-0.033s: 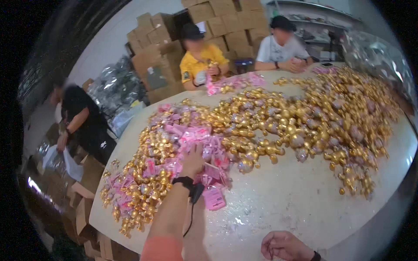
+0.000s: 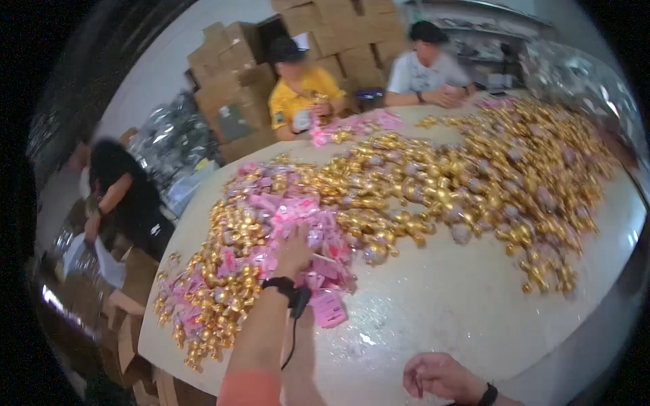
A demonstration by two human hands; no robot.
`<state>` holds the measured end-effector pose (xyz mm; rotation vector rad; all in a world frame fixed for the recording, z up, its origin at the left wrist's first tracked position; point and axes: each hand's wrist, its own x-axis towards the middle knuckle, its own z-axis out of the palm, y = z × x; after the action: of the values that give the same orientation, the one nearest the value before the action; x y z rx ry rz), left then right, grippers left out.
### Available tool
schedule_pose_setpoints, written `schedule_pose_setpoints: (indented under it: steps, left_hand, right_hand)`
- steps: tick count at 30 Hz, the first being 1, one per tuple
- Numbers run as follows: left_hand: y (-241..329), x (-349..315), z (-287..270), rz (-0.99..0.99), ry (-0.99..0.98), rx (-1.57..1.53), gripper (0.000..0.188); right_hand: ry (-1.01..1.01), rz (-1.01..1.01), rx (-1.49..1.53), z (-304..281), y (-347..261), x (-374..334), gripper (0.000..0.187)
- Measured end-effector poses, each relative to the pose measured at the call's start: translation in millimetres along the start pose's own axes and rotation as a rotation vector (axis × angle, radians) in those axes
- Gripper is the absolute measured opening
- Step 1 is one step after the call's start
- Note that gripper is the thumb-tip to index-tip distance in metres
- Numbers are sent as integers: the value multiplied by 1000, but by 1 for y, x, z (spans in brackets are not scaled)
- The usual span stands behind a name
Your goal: Attaching gold bear-shaped figurines to pink backing cards at a work table.
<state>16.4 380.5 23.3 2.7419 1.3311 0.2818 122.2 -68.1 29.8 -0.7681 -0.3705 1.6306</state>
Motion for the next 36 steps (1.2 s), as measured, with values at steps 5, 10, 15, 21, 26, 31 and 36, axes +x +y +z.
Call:
schedule_pose_setpoints:
  steps: [5,10,15,21,26,31,36]
  left_hand:
    - [47,-45,-5,30,-24,-128,79]
    - [75,-80,-26,-107,-96,-9,83]
    - [94,-104,-44,-195,-125,32,82]
    - [106,-112,-43,-216,-150,48,80]
    - [106,-117,-36,-224,-113,38,79]
    - [92,-115,-18,-148,-35,81,81]
    - [91,-123,-6,-140,-17,58,82]
  right_hand:
    - [-37,-135,-44,-15,-2,-7,20]
    - [515,-542,-936,-29,-45,-53,30]
    - [1439,-750,-1822,-108,-133,-144,66]
    - [1532,-457,-1710,-152,-154,-121,94]
    - [1604,-374,-1784,-137,-168,-39,94]
    - [1523,-368,-1724,-124,-189,16,89]
    - [1449,-372,-1704,-132,-203,46,89]
